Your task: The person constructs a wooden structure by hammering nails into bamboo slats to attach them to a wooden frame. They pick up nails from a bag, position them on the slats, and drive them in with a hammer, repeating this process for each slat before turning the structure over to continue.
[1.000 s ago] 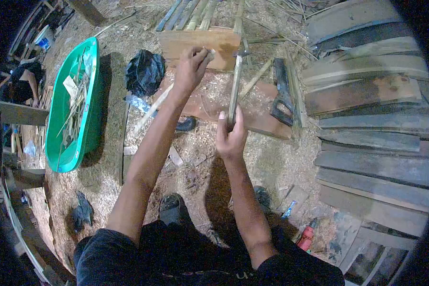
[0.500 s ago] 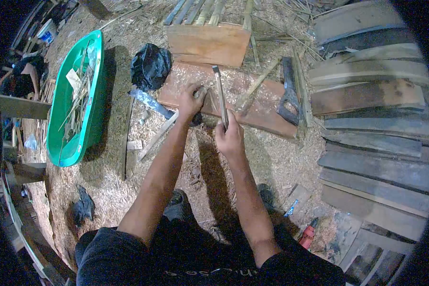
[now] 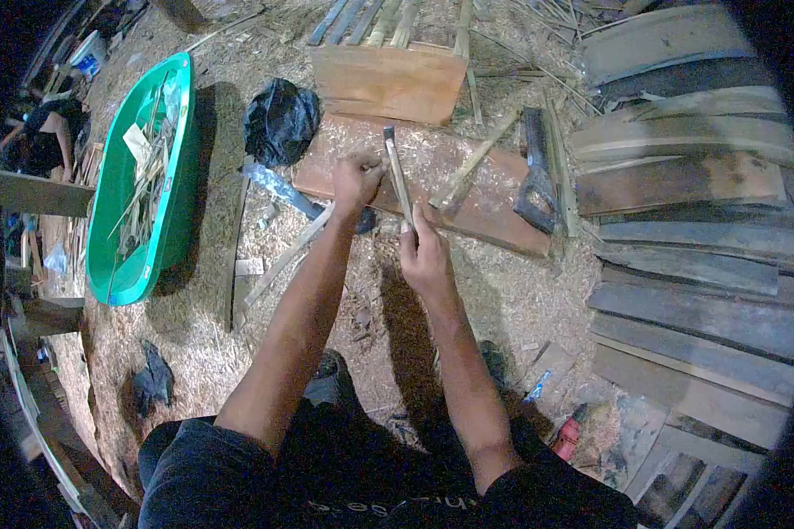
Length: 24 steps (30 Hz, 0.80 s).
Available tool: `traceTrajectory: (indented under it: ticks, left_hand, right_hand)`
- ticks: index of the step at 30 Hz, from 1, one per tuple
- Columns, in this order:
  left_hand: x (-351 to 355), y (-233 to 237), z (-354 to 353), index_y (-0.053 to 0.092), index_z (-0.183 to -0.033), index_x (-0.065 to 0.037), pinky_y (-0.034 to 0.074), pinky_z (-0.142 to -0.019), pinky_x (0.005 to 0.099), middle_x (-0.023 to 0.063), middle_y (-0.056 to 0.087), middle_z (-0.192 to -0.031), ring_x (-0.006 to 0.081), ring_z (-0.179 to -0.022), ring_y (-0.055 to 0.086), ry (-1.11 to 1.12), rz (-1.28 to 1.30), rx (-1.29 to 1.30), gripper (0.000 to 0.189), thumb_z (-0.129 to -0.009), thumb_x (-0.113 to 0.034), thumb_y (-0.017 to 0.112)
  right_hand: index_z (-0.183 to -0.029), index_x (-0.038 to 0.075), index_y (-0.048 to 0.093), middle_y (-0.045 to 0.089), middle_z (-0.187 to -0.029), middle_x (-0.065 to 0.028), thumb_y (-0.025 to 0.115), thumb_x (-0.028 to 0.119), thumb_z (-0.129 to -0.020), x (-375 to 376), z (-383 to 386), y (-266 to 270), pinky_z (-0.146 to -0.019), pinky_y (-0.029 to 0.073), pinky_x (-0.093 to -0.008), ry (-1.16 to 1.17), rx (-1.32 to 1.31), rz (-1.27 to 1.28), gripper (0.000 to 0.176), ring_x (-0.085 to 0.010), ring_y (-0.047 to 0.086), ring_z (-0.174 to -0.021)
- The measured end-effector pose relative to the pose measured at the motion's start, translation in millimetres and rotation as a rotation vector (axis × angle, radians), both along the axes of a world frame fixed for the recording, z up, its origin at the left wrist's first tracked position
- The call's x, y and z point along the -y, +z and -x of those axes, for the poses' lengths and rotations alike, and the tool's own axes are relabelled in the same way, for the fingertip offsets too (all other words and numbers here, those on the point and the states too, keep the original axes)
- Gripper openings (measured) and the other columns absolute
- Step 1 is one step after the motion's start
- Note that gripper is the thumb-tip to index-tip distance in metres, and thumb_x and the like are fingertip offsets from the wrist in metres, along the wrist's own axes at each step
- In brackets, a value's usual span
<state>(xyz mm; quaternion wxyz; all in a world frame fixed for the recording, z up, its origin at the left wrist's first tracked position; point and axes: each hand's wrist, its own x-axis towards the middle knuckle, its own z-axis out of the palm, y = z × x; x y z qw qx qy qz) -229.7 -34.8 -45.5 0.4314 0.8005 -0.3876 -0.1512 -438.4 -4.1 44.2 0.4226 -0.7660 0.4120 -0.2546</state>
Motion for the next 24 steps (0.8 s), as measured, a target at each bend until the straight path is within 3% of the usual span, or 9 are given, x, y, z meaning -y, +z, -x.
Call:
traceTrajectory:
  ticks: [4, 7, 10, 13, 16, 19, 21, 23, 24]
  left_hand:
    - [1.0, 1.7, 5.1, 0.075, -0.088, -0.012, 0.040, -0.097, 0.0488, 0.0136, 0.068, -0.108, 0.0362, -0.108, 0.056, 0.020, -0.017, 0.098, 0.017, -0.073, -0.020, 0.072]
    - [-5.5, 11.6, 15.8, 0.074, -0.099, -0.015, 0.037, -0.097, 0.0528, 0.0102, 0.065, -0.113, 0.0336, -0.112, 0.054, 0.017, -0.130, 0.280, 0.026, -0.073, -0.021, 0.071]
    - [-9.4, 14.2, 17.2, 0.070, -0.109, -0.018, 0.035, -0.096, 0.0546, 0.0077, 0.062, -0.116, 0.0312, -0.115, 0.052, -0.044, -0.156, 0.334, 0.037, -0.072, -0.023, 0.073]
    - [-10.9, 18.5, 17.1, 0.068, -0.113, -0.019, 0.035, -0.094, 0.0550, 0.0082, 0.061, -0.117, 0.0304, -0.114, 0.053, -0.065, -0.195, 0.378, 0.042, -0.072, -0.023, 0.073]
    - [-14.3, 35.8, 21.6, 0.069, -0.111, -0.019, 0.035, -0.094, 0.0544, 0.0094, 0.061, -0.115, 0.0299, -0.114, 0.054, -0.083, -0.226, 0.329, 0.040, -0.071, -0.023, 0.073]
    - [-10.8, 23.8, 18.4, 0.070, -0.109, -0.018, 0.036, -0.094, 0.0541, 0.0096, 0.061, -0.114, 0.0299, -0.112, 0.055, -0.063, -0.160, 0.343, 0.038, -0.072, -0.022, 0.073]
    - [-13.4, 24.9, 18.1, 0.071, -0.108, -0.018, 0.035, -0.094, 0.0543, 0.0093, 0.062, -0.113, 0.0298, -0.111, 0.056, -0.067, -0.201, 0.352, 0.036, -0.072, -0.021, 0.073]
    - [-14.9, 29.6, 21.6, 0.071, -0.107, -0.017, 0.035, -0.094, 0.0543, 0.0093, 0.062, -0.113, 0.0298, -0.110, 0.056, -0.071, -0.195, 0.341, 0.035, -0.072, -0.021, 0.072]
    - [-14.7, 27.6, 21.1, 0.071, -0.107, -0.017, 0.035, -0.094, 0.0542, 0.0094, 0.061, -0.114, 0.0298, -0.110, 0.056, -0.069, -0.168, 0.329, 0.035, -0.072, -0.020, 0.072]
  right_hand:
    - [-0.133, -0.009, 0.048, 0.063, -0.102, -0.0323, 0.053, 0.013, -0.096, 0.6, -3.6, 5.8, -0.078, 0.052, -0.0449, 0.035, -0.002, 0.109, 0.044, -0.0457, 0.065, -0.095]
    - [-0.133, -0.008, 0.048, 0.063, -0.096, -0.0319, 0.053, 0.014, -0.096, -2.2, -7.3, 12.7, -0.073, 0.051, -0.0467, 0.032, 0.072, 0.000, 0.043, -0.0467, 0.064, -0.090]
    - [-0.133, -0.007, 0.049, 0.063, -0.091, -0.0321, 0.053, 0.014, -0.096, -2.9, -6.5, 16.6, -0.071, 0.051, -0.0470, 0.034, -0.114, -0.063, 0.043, -0.0475, 0.064, -0.085]
    - [-0.132, -0.009, 0.049, 0.062, -0.088, -0.0326, 0.053, 0.014, -0.096, -5.5, -7.5, 6.8, -0.069, 0.051, -0.0477, 0.018, 0.040, 0.082, 0.043, -0.0483, 0.063, -0.083]
    - [-0.132, -0.010, 0.048, 0.062, -0.089, -0.0330, 0.053, 0.014, -0.096, -5.4, -7.7, 3.2, -0.068, 0.050, -0.0483, 0.051, 0.022, 0.104, 0.044, -0.0474, 0.064, -0.081]
    - [-0.133, -0.010, 0.048, 0.062, -0.087, -0.0321, 0.053, 0.014, -0.096, -1.8, -8.8, 1.7, -0.066, 0.050, -0.0484, 0.030, 0.086, 0.270, 0.044, -0.0460, 0.065, -0.079]
    - [-0.135, -0.009, 0.047, 0.062, -0.083, -0.0311, 0.053, 0.013, -0.095, -2.4, -6.9, 7.8, -0.064, 0.050, -0.0479, 0.030, 0.062, 0.146, 0.046, -0.0444, 0.065, -0.075]
    - [-0.136, -0.008, 0.046, 0.061, -0.081, -0.0306, 0.053, 0.013, -0.095, 2.9, -7.7, -3.9, -0.063, 0.049, -0.0482, 0.043, 0.129, 0.277, 0.047, -0.0444, 0.064, -0.072]
    - [-0.135, -0.008, 0.047, 0.061, -0.081, -0.0309, 0.052, 0.013, -0.095, 1.7, -4.8, 13.6, -0.062, 0.048, -0.0484, 0.078, -0.129, 0.015, 0.046, -0.0453, 0.063, -0.071]
